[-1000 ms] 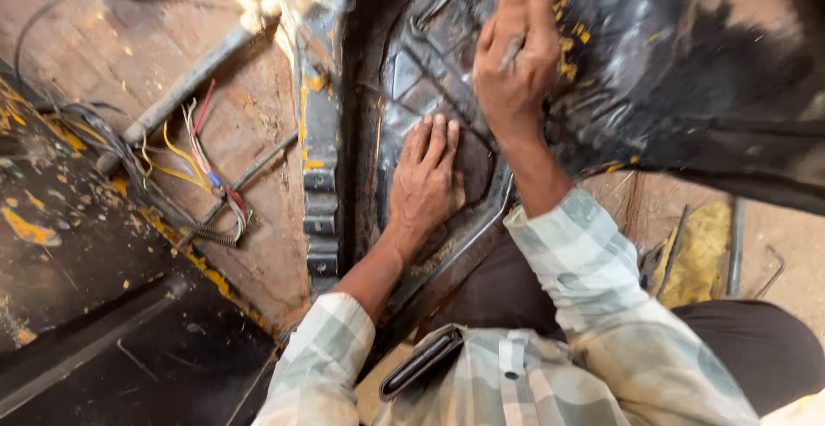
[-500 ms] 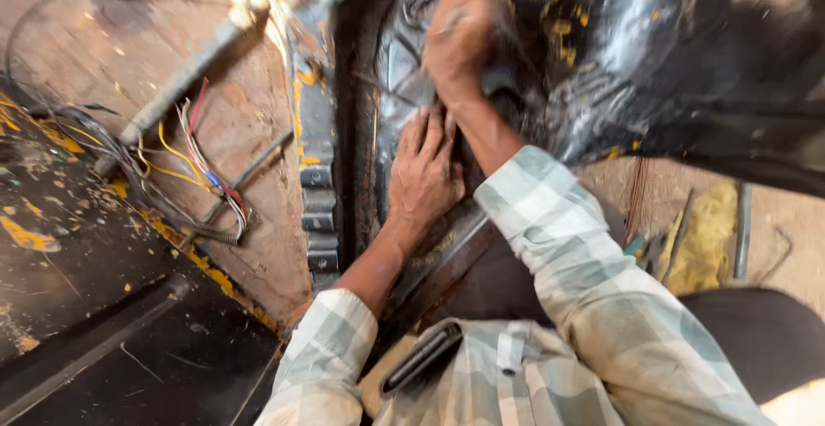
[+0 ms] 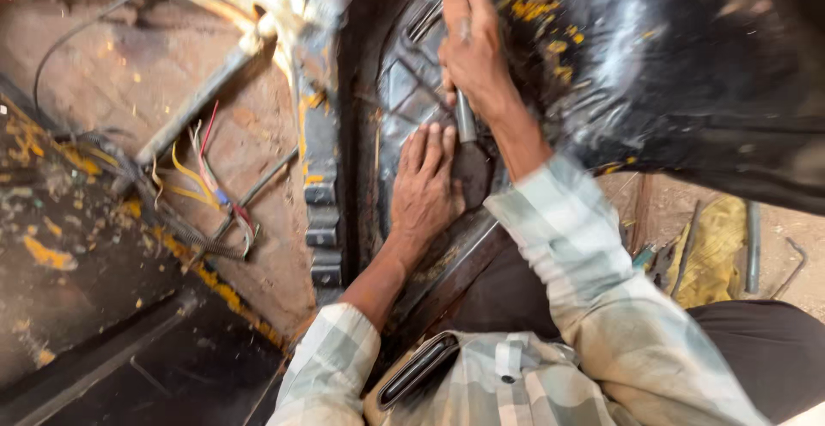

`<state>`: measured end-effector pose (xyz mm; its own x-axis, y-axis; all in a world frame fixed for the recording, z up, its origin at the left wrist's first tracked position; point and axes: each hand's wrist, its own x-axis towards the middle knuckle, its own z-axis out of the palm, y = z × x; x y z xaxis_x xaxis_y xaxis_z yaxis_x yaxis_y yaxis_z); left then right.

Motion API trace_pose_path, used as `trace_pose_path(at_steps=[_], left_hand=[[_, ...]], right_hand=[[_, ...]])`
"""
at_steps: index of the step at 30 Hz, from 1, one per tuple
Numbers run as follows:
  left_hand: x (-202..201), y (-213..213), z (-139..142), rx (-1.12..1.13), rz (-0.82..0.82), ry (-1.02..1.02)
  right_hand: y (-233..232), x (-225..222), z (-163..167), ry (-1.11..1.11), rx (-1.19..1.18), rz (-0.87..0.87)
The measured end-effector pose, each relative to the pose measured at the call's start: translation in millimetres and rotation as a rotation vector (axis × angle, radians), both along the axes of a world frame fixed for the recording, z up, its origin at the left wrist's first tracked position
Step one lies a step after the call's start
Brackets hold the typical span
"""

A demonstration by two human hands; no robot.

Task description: The person sits on the ground beside a vehicle body panel and gas-welds a copper filler rod onto the panel with a torch, then uses a hammer to strike and shape the welded area, and resumes welding with the torch and rod.

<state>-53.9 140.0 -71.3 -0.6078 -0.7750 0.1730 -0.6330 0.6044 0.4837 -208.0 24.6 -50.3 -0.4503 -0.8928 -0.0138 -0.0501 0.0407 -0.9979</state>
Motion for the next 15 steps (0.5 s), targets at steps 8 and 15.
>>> trace_pose_path(at_steps=[8,15], left_hand=[[1,-1,0,-0.002,-0.029,-0.001],[0,2,-6,0.011,-0.021,0.012]], right_hand=[[21,5,25,0.079,-0.047,-0.108],[-1,-12,-1,0.421,-0.161,-0.267]])
